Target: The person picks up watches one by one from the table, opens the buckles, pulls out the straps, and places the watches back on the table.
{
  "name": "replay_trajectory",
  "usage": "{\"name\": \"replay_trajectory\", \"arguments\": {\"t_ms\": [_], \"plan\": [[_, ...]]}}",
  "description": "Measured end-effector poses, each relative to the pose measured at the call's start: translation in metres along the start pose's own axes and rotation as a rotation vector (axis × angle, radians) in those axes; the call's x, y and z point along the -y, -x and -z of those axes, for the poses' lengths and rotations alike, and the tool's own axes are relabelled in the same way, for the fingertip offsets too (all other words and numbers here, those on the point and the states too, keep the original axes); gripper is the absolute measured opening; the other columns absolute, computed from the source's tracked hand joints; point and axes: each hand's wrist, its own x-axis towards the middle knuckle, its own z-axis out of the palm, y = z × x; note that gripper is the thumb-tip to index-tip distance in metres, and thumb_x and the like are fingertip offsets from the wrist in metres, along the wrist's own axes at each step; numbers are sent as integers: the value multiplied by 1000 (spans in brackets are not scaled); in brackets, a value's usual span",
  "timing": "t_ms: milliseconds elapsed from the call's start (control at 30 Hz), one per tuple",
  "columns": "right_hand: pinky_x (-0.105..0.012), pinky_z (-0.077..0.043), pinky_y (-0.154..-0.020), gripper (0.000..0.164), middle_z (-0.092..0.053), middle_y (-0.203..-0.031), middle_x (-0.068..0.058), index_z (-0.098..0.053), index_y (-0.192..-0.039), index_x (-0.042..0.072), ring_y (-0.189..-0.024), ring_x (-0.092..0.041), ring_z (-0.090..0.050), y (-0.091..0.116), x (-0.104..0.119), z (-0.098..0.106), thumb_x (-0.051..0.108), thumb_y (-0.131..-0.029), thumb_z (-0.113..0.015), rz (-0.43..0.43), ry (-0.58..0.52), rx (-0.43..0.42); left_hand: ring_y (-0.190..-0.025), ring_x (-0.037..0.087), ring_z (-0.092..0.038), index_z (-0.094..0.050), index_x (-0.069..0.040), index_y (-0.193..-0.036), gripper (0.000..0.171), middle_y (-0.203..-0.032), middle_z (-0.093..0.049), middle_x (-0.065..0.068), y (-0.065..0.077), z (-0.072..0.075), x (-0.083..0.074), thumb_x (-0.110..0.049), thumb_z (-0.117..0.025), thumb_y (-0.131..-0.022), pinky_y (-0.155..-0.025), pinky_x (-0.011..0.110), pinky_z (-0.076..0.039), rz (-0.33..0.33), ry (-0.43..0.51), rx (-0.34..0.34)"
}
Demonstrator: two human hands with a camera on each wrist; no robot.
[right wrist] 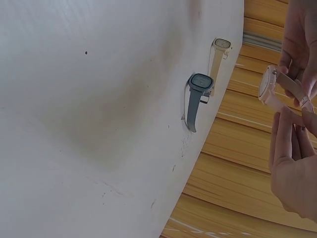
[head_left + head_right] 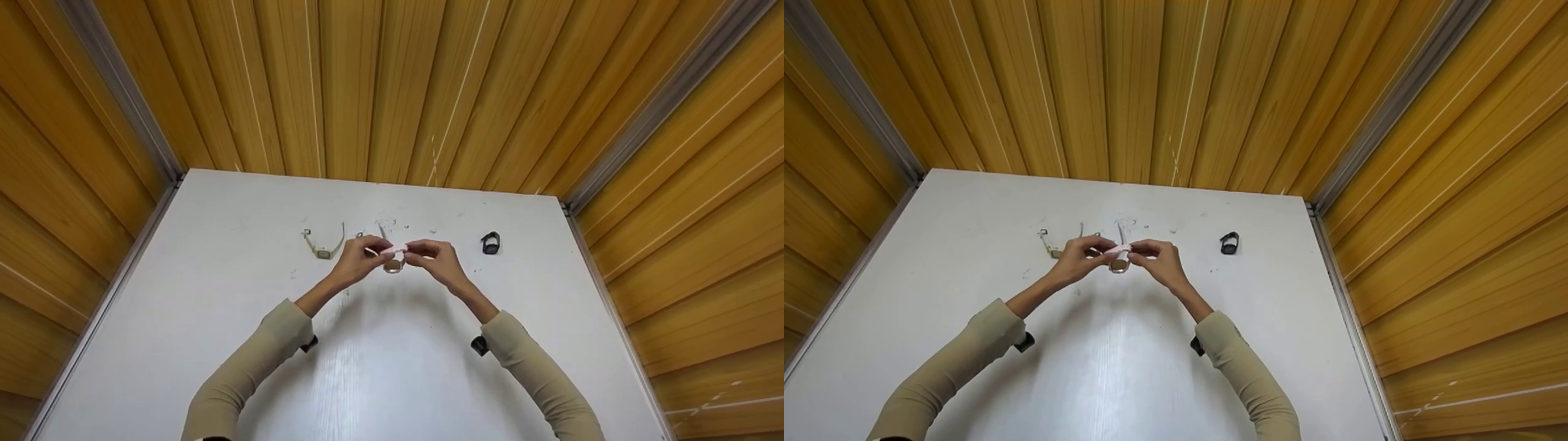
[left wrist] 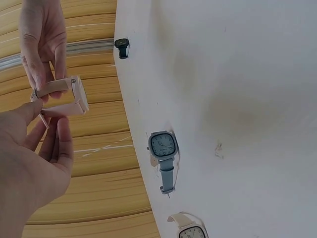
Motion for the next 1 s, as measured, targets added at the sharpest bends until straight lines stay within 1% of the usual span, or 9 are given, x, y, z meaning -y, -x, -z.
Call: {"name": "replay_trajectory", "arguments": {"t_ms": [200,367,467,600,633,700,833,933,1000], "plan": [[-27,-61,-89,34,-72,-120,-23,-70,-124,-2,-104,-17,-72,-3,-7,1,10,-93,-75,14,-43,-8,-91,24,-71,-75,0,-108,21,-102,-75,16,-2,-2,0,-14,-77,-92,-82,41,-62,-6,13,-20],[-29,-62,-88,37,-71,-118,-25,-67,-128,-5,-99,-11,-72,-4,-7,1,9,-94,-73,62,-71,16,-93,25,-71,-76,-2,-111,23,-102,-75,15,-4,-3,2,-15,-77,-92,-84,40,-62,-31,1,-29],[-29,-62,-88,36,-71,-118,-25,-67,-127,-6,-100,-11,-72,-3,-8,0,8,-95,-72,86,-54,16,-93,27,-71,-77,-2,-112,23,-102,-75,15,-4,-5,3,-15,-76,-93,-84,45,-62,-48,14,-27],[-28,-62,-88,32,-72,-118,-25,-68,-125,-5,-103,-18,-73,-3,-8,-1,6,-95,-71,85,-33,2,-91,27,-72,-78,-2,-107,19,-102,-76,14,-5,-6,4,-15,-76,-92,-83,46,-62,-45,30,-30],[-28,-62,-88,32,-72,-118,-25,-69,-124,-5,-104,-21,-73,-3,-8,-2,5,-95,-71,78,-33,-3,-91,27,-72,-78,-2,-106,18,-102,-76,14,-6,-6,4,-14,-77,-92,-82,45,-62,-42,31,-31],[-27,-62,-88,31,-72,-117,-26,-68,-124,-7,-105,-27,-73,-4,-8,-2,3,-94,-71,69,-31,-16,-90,27,-72,-78,-2,-104,17,-101,-77,14,-7,-7,4,-14,-77,-91,-80,37,-62,-38,32,-35],[-27,-62,-86,31,-71,-117,-29,-68,-124,-9,-107,-36,-71,-5,-9,-5,-1,-94,-70,58,-40,-62,-87,25,-72,-79,-2,-101,15,-97,-77,14,-10,-8,2,-13,-78,-91,-77,37,-62,-32,1,-51],[-27,-62,-85,30,-71,-116,-29,-68,-123,-9,-105,-34,-72,-6,-12,-6,-1,-94,-69,52,-41,-98,-84,22,-71,-80,-2,-100,15,-94,-77,13,-12,-8,1,-13,-79,-90,-76,44,-62,-19,-37,-60],[-26,-62,-85,29,-71,-115,-27,-69,-123,-8,-102,-28,-73,-6,-14,-6,-1,-94,-69,43,-44,-116,-83,20,-70,-80,-2,-100,15,-93,-77,12,-12,-9,1,-13,-79,-90,-75,44,-63,-10,-48,-61]]}}
